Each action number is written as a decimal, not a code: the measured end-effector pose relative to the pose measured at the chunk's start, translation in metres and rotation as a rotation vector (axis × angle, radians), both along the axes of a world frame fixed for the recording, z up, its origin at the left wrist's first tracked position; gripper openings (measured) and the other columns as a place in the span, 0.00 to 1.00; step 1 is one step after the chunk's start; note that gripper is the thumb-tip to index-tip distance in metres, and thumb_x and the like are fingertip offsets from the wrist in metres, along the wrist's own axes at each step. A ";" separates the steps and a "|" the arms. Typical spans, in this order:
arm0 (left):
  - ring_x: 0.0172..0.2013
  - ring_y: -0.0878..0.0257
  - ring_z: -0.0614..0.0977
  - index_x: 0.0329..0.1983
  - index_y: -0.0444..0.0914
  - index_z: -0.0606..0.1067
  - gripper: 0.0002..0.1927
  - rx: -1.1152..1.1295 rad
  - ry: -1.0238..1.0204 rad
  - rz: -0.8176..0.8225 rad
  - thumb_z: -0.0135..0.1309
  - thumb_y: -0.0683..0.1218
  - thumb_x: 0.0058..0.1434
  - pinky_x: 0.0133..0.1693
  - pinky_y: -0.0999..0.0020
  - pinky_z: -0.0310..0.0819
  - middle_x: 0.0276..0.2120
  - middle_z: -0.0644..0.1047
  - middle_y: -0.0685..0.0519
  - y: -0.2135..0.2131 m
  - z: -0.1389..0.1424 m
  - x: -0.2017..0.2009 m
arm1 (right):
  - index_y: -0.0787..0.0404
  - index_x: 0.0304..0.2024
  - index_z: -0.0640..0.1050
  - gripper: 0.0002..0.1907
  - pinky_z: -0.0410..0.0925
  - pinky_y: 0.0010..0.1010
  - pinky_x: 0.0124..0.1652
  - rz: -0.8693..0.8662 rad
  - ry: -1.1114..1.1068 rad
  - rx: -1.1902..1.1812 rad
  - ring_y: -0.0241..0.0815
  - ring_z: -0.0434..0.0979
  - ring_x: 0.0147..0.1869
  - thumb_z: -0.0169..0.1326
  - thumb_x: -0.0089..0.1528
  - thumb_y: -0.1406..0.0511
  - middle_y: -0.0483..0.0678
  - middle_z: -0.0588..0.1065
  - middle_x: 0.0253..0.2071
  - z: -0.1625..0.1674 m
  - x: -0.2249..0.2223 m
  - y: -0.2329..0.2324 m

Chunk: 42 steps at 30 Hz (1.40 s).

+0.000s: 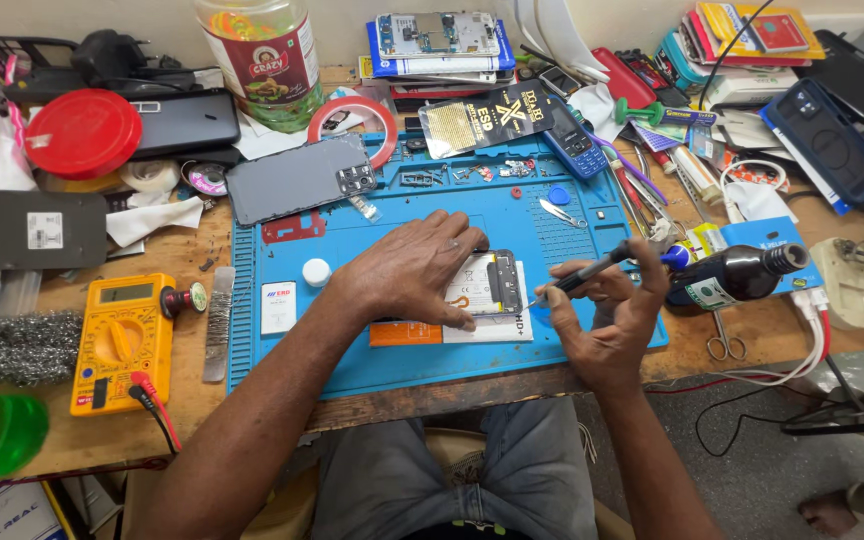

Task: The person disassembles a smartphone, removes the back cover and battery, and uses a precision screwdriver to manipulate internal components on a cluttered workbench.

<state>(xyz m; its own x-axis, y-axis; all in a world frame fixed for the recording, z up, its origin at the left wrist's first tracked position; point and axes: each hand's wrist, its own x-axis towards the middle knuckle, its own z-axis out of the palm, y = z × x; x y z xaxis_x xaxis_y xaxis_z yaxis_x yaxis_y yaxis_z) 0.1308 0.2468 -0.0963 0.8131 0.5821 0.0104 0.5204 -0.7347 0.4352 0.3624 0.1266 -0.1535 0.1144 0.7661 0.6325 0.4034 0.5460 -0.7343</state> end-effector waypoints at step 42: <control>0.64 0.53 0.78 0.76 0.42 0.61 0.39 -0.323 -0.610 -0.348 0.62 0.54 0.65 0.63 0.52 0.72 0.62 0.78 0.45 0.000 -0.012 0.018 | 0.58 0.58 0.75 0.22 0.78 0.29 0.45 0.040 -0.180 -0.077 0.40 0.84 0.53 0.63 0.62 0.73 0.51 0.81 0.49 0.059 -0.010 -0.003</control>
